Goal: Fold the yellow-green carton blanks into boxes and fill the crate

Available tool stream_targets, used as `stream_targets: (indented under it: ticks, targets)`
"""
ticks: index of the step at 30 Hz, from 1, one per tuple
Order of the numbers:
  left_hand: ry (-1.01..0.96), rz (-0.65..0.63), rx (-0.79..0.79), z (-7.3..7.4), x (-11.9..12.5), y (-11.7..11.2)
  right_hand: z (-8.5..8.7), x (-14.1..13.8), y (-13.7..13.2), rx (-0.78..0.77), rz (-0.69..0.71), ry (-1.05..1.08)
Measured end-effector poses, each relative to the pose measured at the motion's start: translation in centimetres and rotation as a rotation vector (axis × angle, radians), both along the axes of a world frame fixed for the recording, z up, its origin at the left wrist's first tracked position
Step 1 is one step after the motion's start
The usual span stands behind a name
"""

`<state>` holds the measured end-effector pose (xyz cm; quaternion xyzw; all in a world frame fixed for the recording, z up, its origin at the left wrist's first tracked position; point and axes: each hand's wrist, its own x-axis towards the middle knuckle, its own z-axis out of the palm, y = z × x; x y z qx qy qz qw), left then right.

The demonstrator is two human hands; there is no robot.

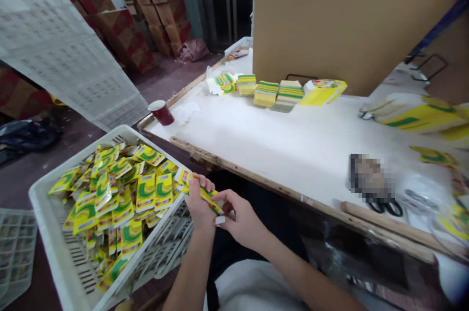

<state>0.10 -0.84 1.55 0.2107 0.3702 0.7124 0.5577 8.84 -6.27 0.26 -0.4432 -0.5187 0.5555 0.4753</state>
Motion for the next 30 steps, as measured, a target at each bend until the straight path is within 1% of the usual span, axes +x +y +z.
stream_targets:
  ticks: [4, 7, 10, 13, 15, 16, 19, 21, 23, 24, 27, 30]
  targets:
    - [0.106, -0.008, -0.011, -0.1, 0.3, -0.2, -0.7, -0.2, -0.7, 0.014, -0.072, -0.011]
    - [0.140, 0.012, -0.020, -0.1, 0.5, -0.5, -0.9, -0.2, -0.8, 0.015, -0.120, -0.012]
    - [0.064, 0.010, -0.021, 0.2, 0.3, -0.7, -0.8, 0.0, -0.7, -0.041, -0.100, 0.025]
    - [-0.065, -0.054, -0.061, 0.4, -0.2, -0.8, -0.7, 0.3, -0.6, -0.047, -0.018, 0.102]
    - [-0.136, -0.115, -0.129, 0.4, -0.5, -0.7, -0.6, 0.7, -0.7, 0.003, 0.002, 0.059]
    - [-0.171, -0.148, -0.167, 0.4, -0.6, -0.7, -0.6, 0.9, -0.7, 0.057, -0.016, 0.000]
    - [-0.279, -0.220, -0.244, 0.2, -0.4, -0.7, -0.7, 1.4, -0.8, 0.263, -0.147, -0.213]
    - [-0.331, -0.230, -0.248, 0.2, -0.2, -0.7, -1.1, 1.7, -0.9, 0.332, -0.281, -0.290]
    - [-0.345, -0.221, -0.223, 0.3, 0.1, -0.8, -1.4, 1.8, -1.1, 0.302, -0.382, -0.283]
    - [-0.334, -0.216, -0.205, 0.4, 0.3, -0.8, -1.6, 1.8, -1.2, 0.268, -0.395, -0.263]
    - [-0.252, -0.201, -0.131, 0.5, 0.8, -1.2, -1.5, 1.5, -1.6, 0.166, -0.340, -0.249]
    - [-0.177, -0.176, -0.068, 0.5, 1.3, -1.6, -0.9, 1.2, -1.8, 0.150, -0.312, -0.249]
